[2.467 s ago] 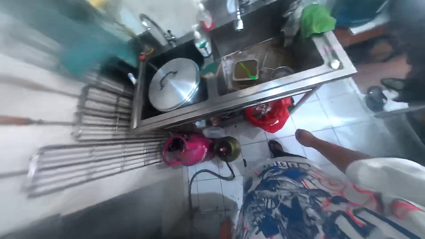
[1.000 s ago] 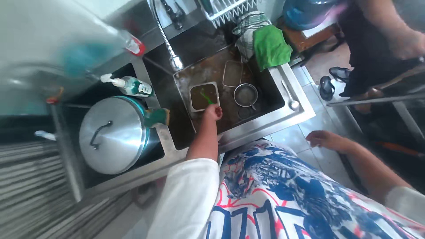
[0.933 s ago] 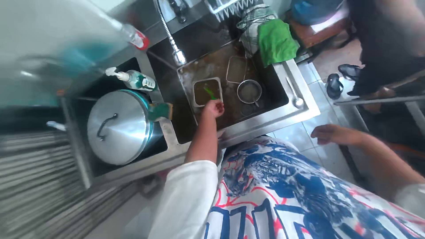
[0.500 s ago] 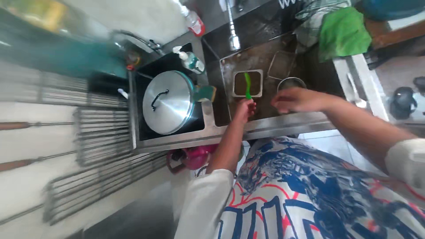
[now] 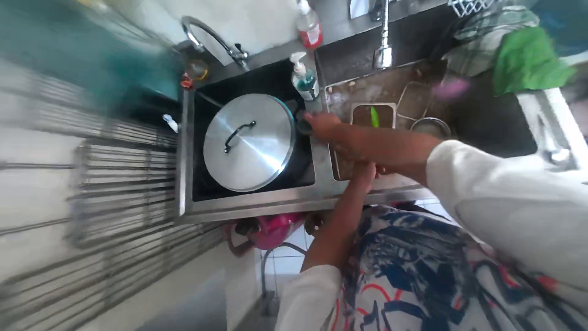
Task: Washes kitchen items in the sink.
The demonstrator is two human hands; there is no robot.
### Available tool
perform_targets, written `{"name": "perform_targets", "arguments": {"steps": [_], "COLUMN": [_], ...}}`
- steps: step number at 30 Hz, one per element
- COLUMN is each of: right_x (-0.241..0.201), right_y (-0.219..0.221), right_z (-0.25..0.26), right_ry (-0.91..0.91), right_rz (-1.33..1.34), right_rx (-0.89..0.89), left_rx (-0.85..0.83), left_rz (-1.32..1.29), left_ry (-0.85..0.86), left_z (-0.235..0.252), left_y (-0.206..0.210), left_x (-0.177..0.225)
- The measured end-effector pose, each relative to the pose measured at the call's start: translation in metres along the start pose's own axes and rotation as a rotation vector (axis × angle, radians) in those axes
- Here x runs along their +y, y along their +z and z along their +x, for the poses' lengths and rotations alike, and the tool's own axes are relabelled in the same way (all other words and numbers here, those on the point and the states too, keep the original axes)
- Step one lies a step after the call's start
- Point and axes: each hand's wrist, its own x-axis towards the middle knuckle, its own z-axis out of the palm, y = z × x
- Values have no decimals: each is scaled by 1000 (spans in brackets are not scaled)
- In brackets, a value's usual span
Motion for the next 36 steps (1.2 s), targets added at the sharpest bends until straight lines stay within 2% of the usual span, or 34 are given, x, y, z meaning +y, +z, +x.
{"name": "perform_targets", "arguments": {"steps": [1,2,4,6,8,10,11,14,17,19,21,24,26,30,33,36], "right_x": [21,41,78,107,130,150,159,172,179,189,197,197,197,195,201,200], "right_y": [17,14,-24,-73,-99,-92,-83,-63,-59,-59,-66,-82,-84,-76,-76,-70], "right_z": [16,32,27,-15,-63,-102,-116,-139,-155,-169,-178,-186,-185,-168,-154,-151], "right_ry": [96,221,418,671,916,1128,1178,1159,996,787,593,559,651,842,960,1020], "right_rz": [139,284,624,883,1041,1216,1294,1569,1909,2051,2024,1832,1658,1483,1427,1419], "right_rx": [-82,-203,-260,-214,-112,2,15,19,119,99,5,-43,-38,136,229,298], "left_rx": [-34,-81,-97,-82,-82,-67,-45,10,36,42,40,31,-4,-48,-46,-34], "left_rz": [-39,-61,-70,-89,-69,44,131,396,514,559,613,677,744,890,850,730], "left_ry": [-4,-7,-12,5,61,160,217,372,463,460,421,412,428,449,469,372], "left_z": [5,9,11,10,12,15,16,18,22,23,23,22,24,22,27,30], "left_y": [-5,-11,-18,-19,-15,-5,3,31,56,71,84,97,103,114,119,123], "left_x": [-1,0,2,1,2,4,6,8,5,7,11,18,23,30,31,33]}}
